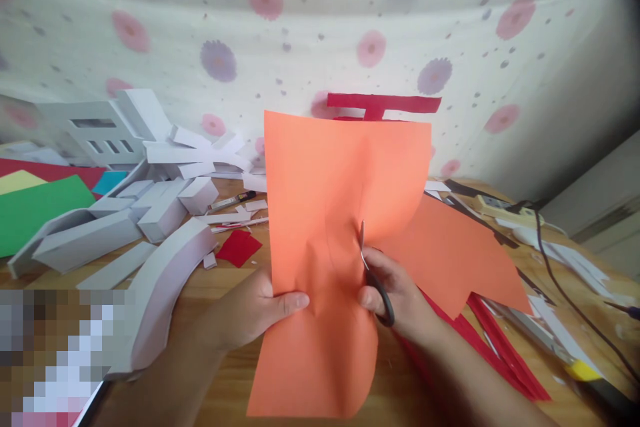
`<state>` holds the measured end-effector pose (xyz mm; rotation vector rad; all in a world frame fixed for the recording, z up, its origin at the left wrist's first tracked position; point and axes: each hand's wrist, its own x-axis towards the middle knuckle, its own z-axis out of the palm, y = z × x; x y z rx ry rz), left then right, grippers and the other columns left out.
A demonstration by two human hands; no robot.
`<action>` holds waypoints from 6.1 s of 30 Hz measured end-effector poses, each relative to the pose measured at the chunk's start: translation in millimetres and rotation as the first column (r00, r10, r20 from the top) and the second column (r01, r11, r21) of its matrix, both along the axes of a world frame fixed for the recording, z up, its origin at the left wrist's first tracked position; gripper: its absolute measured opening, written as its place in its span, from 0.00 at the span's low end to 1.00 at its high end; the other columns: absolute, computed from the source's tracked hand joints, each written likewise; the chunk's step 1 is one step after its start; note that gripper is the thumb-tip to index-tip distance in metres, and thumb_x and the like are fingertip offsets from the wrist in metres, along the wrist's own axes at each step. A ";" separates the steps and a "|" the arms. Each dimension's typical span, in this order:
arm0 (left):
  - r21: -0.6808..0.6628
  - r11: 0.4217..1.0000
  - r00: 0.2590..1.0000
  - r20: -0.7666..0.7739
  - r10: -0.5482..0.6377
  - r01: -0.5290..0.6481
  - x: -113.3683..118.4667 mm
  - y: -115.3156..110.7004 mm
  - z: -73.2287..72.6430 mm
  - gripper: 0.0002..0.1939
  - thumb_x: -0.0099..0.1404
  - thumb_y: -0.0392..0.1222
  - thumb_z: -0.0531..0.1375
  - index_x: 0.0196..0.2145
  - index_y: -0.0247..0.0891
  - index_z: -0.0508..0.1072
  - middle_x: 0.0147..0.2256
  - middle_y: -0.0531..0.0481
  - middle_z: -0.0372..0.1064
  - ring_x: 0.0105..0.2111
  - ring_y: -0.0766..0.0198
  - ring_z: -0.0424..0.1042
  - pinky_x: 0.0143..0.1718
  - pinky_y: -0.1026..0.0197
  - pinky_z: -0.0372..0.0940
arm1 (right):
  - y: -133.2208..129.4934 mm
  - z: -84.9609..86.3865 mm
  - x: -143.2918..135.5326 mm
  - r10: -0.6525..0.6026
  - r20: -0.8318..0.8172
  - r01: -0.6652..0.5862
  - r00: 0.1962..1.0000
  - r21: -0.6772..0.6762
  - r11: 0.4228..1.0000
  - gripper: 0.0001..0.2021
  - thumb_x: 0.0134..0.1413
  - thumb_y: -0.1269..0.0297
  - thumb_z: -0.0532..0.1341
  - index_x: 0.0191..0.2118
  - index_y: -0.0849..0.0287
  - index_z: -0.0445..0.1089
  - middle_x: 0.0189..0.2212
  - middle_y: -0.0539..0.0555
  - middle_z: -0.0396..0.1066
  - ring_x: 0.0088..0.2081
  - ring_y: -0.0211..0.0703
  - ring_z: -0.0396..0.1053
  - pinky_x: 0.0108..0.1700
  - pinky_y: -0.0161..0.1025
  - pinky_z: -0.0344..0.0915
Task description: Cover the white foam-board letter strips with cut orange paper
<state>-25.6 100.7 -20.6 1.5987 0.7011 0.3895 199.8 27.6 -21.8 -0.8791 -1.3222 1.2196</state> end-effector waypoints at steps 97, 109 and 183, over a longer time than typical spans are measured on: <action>0.086 0.920 0.893 0.291 0.344 -0.382 20.0 -10.7 -4.0 0.20 0.61 0.47 0.63 0.50 0.41 0.72 0.53 0.46 0.71 0.51 0.51 0.71 0.48 0.57 0.68 | 0.7 -3.1 -14.4 0.066 -0.151 -0.056 0.986 0.066 0.996 0.19 0.51 0.49 0.66 0.42 0.59 0.73 0.39 0.57 0.73 0.40 0.49 0.71 0.44 0.45 0.69; 0.084 0.925 0.904 0.263 0.337 -0.370 19.1 -12.1 0.6 0.20 0.60 0.49 0.63 0.49 0.41 0.73 0.52 0.46 0.71 0.51 0.51 0.71 0.47 0.57 0.69 | -0.5 -4.7 -12.7 0.061 -0.140 -0.059 0.988 0.016 0.998 0.24 0.45 0.44 0.68 0.40 0.60 0.72 0.37 0.57 0.72 0.39 0.49 0.70 0.41 0.44 0.69; -0.148 0.938 0.892 0.293 0.345 -0.314 11.7 -11.6 1.4 0.27 0.62 0.52 0.62 0.57 0.42 0.68 0.50 0.45 0.73 0.47 0.50 0.73 0.40 0.56 0.71 | -5.8 5.7 6.3 -0.062 0.114 0.057 0.991 0.052 0.997 0.24 0.46 0.42 0.66 0.28 0.61 0.63 0.24 0.47 0.57 0.27 0.35 0.52 0.30 0.34 0.50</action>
